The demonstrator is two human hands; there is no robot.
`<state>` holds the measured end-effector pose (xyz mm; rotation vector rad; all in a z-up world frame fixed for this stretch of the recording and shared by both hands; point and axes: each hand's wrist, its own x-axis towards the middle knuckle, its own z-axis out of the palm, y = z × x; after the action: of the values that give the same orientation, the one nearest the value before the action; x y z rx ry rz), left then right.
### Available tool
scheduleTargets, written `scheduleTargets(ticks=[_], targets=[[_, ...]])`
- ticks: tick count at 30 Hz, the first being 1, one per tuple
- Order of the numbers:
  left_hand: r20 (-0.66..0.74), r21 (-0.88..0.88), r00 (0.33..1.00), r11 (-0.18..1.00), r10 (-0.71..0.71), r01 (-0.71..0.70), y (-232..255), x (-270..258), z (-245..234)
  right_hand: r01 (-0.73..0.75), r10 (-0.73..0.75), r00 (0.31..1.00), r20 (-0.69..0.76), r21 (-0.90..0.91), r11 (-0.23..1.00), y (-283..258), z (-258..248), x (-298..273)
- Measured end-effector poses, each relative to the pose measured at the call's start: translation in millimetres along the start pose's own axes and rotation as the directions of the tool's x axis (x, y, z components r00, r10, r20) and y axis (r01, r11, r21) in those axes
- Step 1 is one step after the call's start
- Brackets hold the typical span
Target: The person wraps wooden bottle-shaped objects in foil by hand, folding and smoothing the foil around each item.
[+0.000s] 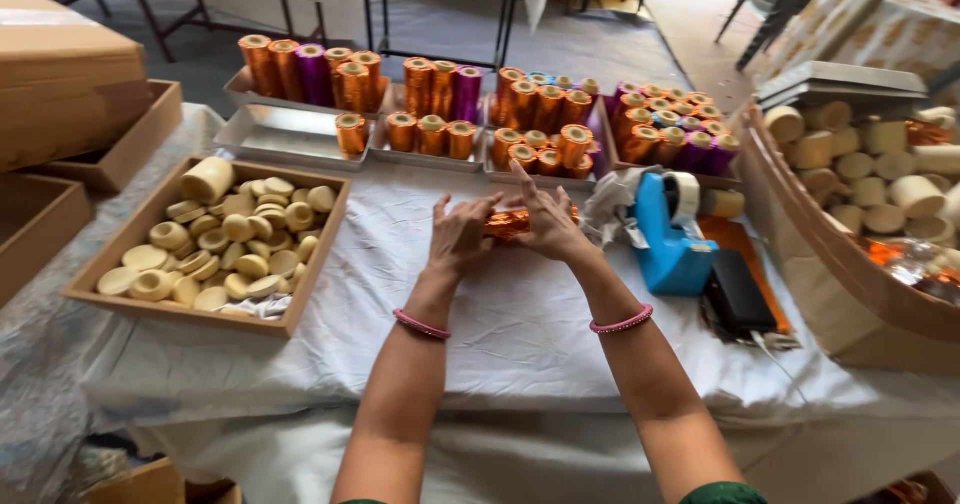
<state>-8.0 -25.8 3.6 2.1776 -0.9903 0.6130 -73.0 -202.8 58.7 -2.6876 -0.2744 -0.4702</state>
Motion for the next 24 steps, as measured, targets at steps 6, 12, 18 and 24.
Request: scheduleTargets(ticks=[6, 12, 18, 24], targets=[[0.143, 0.130, 0.987, 0.990, -0.075, 0.056, -0.9, 1.5, -2.8, -0.043, 0.051, 0.998, -0.041, 0.175, 0.984, 18.6, 20.4, -2.7], [0.064, 0.010, 0.995, 0.997, -0.076, 0.075, -10.3, -1.1, 6.7, 0.048, -0.035, 0.995, -0.092, 0.150, 0.988, 26.7, 28.3, -10.7], [0.067, -0.011, 0.992, 0.994, -0.111, 0.112, -11.4, -1.4, 9.3, 0.100, -0.071, 0.989, -0.128, 0.239, 0.966, 28.1, 31.8, -8.7], [0.040, -0.052, 0.989, 0.988, -0.142, 0.144, -0.6, -0.5, -1.5, 0.104, -0.068, 0.986, -0.155, 0.235, 0.966, 21.0, 32.4, -8.0]])
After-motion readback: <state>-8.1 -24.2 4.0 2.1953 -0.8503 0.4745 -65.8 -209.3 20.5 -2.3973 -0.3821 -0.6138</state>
